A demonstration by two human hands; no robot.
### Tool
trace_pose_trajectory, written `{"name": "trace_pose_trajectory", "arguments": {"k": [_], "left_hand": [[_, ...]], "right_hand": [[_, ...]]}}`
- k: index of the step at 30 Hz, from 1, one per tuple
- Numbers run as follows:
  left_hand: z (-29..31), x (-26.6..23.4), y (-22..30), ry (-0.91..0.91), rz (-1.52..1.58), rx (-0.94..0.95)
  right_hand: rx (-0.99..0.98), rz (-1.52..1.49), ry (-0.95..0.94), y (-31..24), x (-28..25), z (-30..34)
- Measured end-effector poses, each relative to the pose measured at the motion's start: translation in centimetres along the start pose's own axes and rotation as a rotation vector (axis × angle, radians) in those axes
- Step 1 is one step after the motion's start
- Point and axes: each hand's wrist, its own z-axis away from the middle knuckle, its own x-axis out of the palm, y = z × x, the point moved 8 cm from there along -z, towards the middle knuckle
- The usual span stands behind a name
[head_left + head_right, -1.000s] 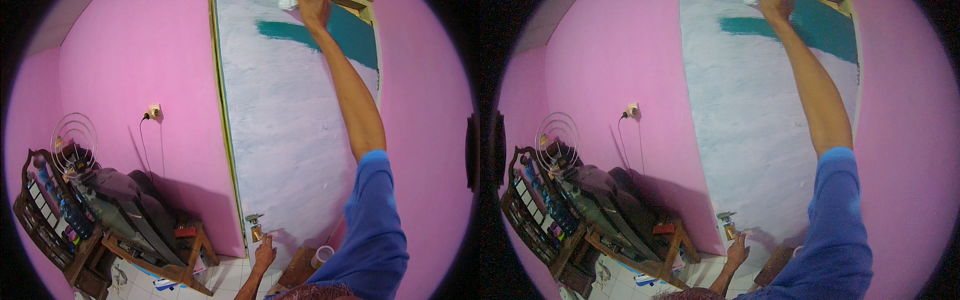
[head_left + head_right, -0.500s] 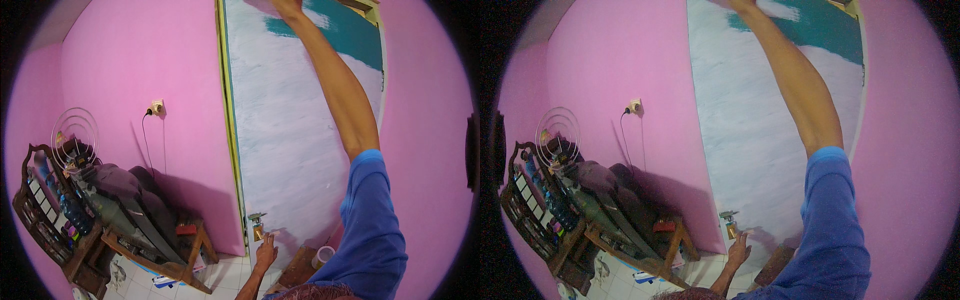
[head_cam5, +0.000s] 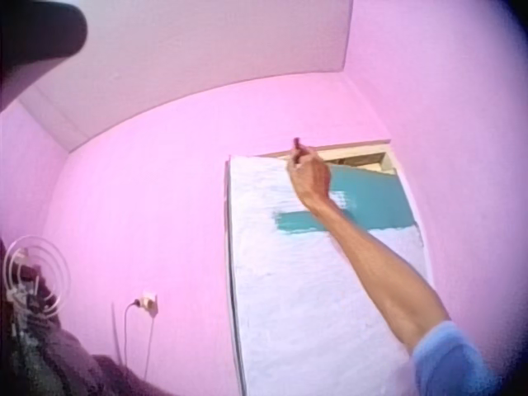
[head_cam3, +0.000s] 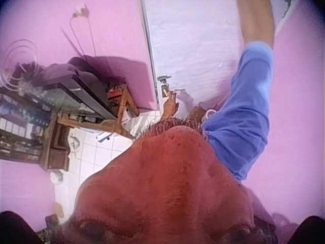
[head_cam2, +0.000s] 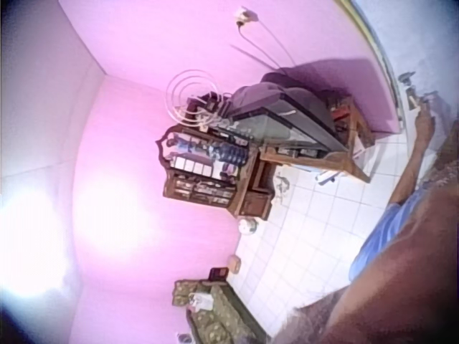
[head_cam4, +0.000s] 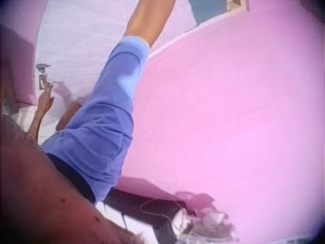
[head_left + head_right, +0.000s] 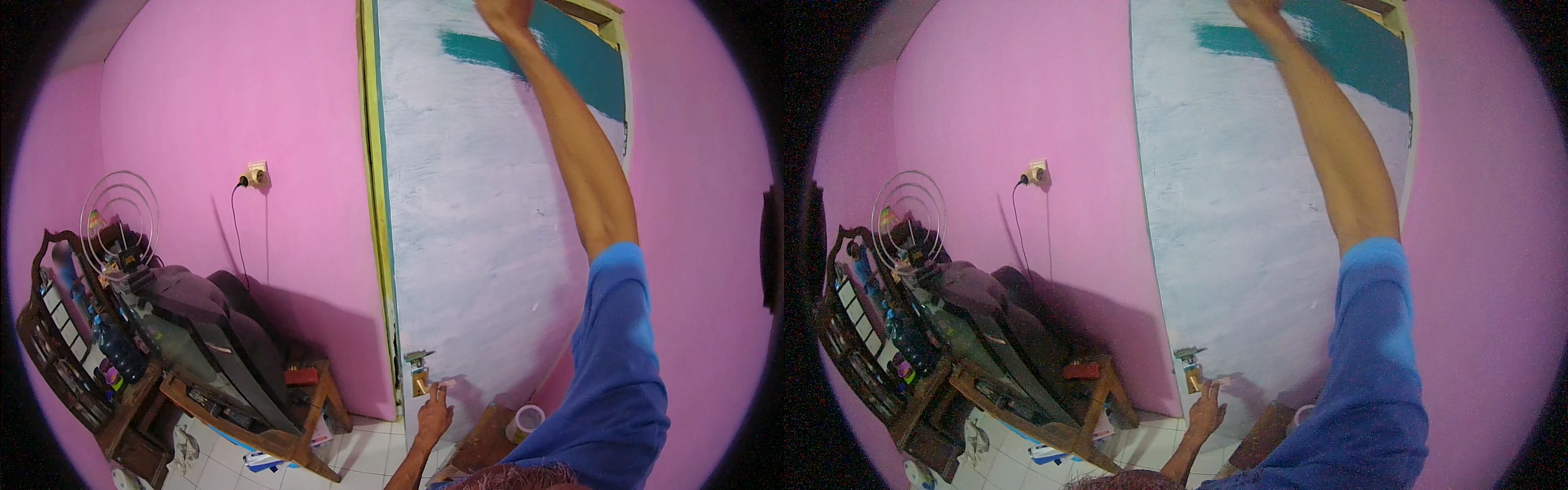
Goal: The person paints a door with green paint using a brush. They repeatedly dip the brush into a container on a small stool and apply paint to the upper section of the door in horizontal strokes.
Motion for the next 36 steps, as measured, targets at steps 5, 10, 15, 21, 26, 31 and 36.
{"name": "trace_pose_trajectory", "arguments": {"k": [5, 10, 15, 21, 26, 31, 36], "left_hand": [[0.1, 0.1, -0.4, 0.071, 0.003, 0.033], [0.3, -0.6, -0.6, 0.04, 0.021, 0.006], [0.1, -0.4, -0.6, 0.034, 0.046, 0.017], [0.3, -0.2, -0.5, 0.013, 0.002, -0.013], [0.0, 0.9, -0.9, 0.064, -0.028, 0.035], [0.1, 0.7, -0.9, 0.085, -0.014, 0.058], [0.4, 0.1, -0.9, 0.085, -0.014, 0.047]], "right_hand": [[-0.15, -0.321, -0.158, -9.7, 3.6, 2.8], [-0.024, -0.484, 0.048, -8.3, 2.3, 1.6], [0.364, -0.35, 0.046, 5.1, 2.9, -0.8], [0.281, -0.004, 0.064, 9.2, -1.0, -2.0], [0.156, 0.08, -0.044, 3.7, 2.5, -3.0], [-0.121, -0.223, -0.069, -7.8, 5.7, -0.5], [0.096, -0.364, -0.095, -10.5, 4.6, -0.7]]}}
